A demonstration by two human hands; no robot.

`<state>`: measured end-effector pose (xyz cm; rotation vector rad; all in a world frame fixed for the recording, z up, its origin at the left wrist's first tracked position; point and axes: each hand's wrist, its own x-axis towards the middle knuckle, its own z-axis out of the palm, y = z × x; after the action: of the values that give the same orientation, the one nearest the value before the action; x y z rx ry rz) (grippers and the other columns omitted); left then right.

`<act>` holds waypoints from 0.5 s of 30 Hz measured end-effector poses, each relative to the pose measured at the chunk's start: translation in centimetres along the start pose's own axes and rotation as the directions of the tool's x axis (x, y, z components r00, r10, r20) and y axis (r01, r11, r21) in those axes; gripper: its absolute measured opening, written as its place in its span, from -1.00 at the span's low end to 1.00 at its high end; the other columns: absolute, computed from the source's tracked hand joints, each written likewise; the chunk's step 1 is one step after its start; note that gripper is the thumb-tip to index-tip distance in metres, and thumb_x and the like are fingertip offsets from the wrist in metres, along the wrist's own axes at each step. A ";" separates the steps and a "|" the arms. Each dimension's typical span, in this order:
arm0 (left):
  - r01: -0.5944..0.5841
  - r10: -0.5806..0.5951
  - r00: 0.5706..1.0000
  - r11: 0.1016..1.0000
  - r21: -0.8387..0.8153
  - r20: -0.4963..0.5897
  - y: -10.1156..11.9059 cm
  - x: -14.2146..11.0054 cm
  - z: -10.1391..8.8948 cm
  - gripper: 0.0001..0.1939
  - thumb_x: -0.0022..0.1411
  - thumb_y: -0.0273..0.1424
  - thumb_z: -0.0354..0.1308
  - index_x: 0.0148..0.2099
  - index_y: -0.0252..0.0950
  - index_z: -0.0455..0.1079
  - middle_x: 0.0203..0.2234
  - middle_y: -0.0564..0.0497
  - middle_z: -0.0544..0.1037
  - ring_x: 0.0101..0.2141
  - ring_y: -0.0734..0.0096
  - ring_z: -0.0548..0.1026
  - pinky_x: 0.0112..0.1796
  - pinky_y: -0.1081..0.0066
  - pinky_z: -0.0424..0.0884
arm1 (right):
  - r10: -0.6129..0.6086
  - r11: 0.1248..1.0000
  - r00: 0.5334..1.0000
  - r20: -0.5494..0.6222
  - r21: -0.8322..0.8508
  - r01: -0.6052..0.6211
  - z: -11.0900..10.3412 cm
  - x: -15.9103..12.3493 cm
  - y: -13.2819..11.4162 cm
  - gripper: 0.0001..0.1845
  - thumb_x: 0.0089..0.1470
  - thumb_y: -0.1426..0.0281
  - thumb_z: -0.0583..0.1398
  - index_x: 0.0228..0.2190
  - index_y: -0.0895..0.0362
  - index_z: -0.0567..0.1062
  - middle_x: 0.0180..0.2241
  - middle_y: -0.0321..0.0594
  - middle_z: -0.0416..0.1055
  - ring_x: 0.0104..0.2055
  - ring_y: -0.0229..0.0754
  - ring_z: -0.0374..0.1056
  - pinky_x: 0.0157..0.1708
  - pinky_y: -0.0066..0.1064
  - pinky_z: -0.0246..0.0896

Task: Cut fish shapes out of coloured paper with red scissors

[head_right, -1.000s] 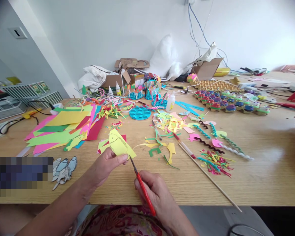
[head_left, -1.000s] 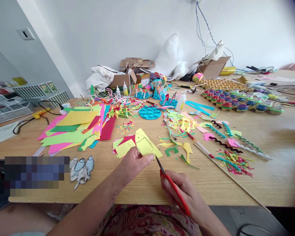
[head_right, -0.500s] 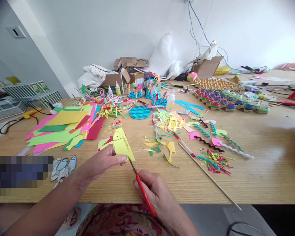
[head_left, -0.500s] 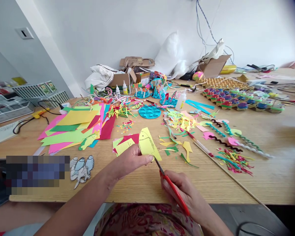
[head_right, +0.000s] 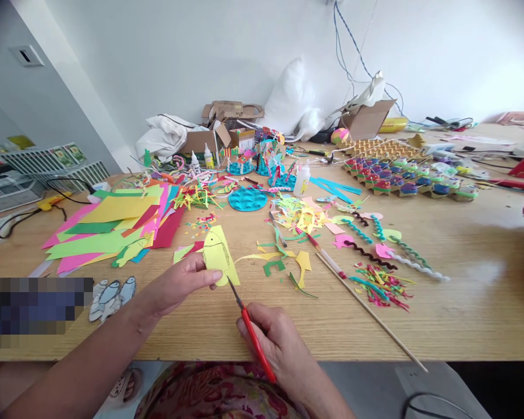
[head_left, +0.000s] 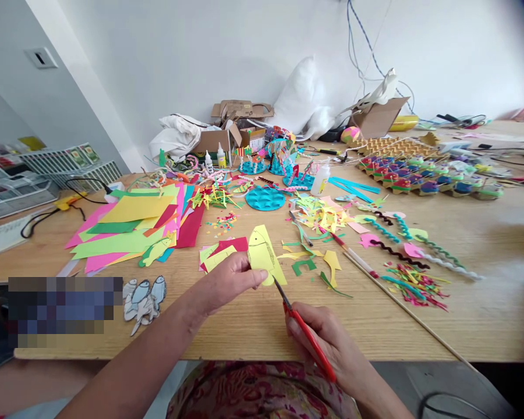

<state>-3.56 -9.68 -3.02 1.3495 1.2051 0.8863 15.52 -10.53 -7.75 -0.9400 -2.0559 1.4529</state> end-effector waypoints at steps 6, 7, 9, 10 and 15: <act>0.053 -0.052 0.994 0.999 -0.007 0.095 0.6 0.1 -0.2 -0.79 -0.06 -0.33 0.09 -0.38 -0.35 0.41 -0.48 0.05 0.42 -0.44 0.47 0.26 -0.39 0.48 0.18 | -0.010 1.000 1.000 0.019 0.002 0.010 -0.1 0.1 -0.2 -0.50 0.17 0.06 -0.10 -0.65 0.11 0.12 -0.67 -0.42 0.01 -0.61 -0.33 -0.03 -0.62 -0.48 -0.14; 0.056 -0.055 0.993 0.998 -0.006 0.107 0.7 0.1 -0.2 -0.79 -0.06 -0.33 0.09 -0.37 -0.35 0.42 -0.48 0.05 0.43 -0.44 0.47 0.26 -0.39 0.48 0.18 | -0.009 1.000 1.000 0.020 0.003 0.009 -0.1 0.0 -0.1 -0.50 0.17 0.05 -0.10 -0.65 0.11 0.12 -0.67 -0.42 0.01 -0.61 -0.33 -0.03 -0.62 -0.48 -0.14; 0.054 -0.054 0.991 0.999 0.004 0.123 0.7 0.2 -0.3 -0.79 -0.05 -0.33 0.08 -0.36 -0.34 0.41 -0.48 0.05 0.43 -0.44 0.48 0.26 -0.38 0.48 0.18 | -0.002 1.000 1.000 0.023 0.004 0.002 -0.1 0.0 -0.1 -0.49 0.17 0.04 -0.11 -0.65 0.10 0.11 -0.67 -0.42 0.01 -0.61 -0.33 -0.03 -0.62 -0.49 -0.14; 0.054 -0.055 0.991 0.998 0.015 0.124 0.7 0.2 -0.3 -0.80 -0.05 -0.34 0.08 -0.37 -0.34 0.41 -0.49 0.06 0.42 -0.45 0.48 0.26 -0.39 0.48 0.17 | 0.001 1.000 1.000 0.023 0.003 -0.001 -0.1 -0.1 -0.1 -0.49 0.17 0.04 -0.11 -0.65 0.10 0.11 -0.67 -0.42 0.01 -0.61 -0.33 -0.04 -0.63 -0.49 -0.14; 0.052 -0.057 0.993 0.997 0.050 0.104 0.6 0.3 -0.5 -0.85 -0.03 -0.35 0.06 -0.44 -0.34 0.35 -0.56 0.09 0.35 -0.49 0.49 0.23 -0.42 0.48 0.15 | -0.005 1.000 1.000 0.014 -0.024 0.006 -0.1 -0.2 -0.2 -0.47 0.17 0.02 -0.12 -0.66 0.10 0.09 -0.68 -0.42 0.00 -0.62 -0.34 -0.05 -0.64 -0.48 -0.15</act>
<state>-3.85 -9.28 -2.38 1.3773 1.1825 0.7432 15.66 -10.61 -7.53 -0.9356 -2.0892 1.4385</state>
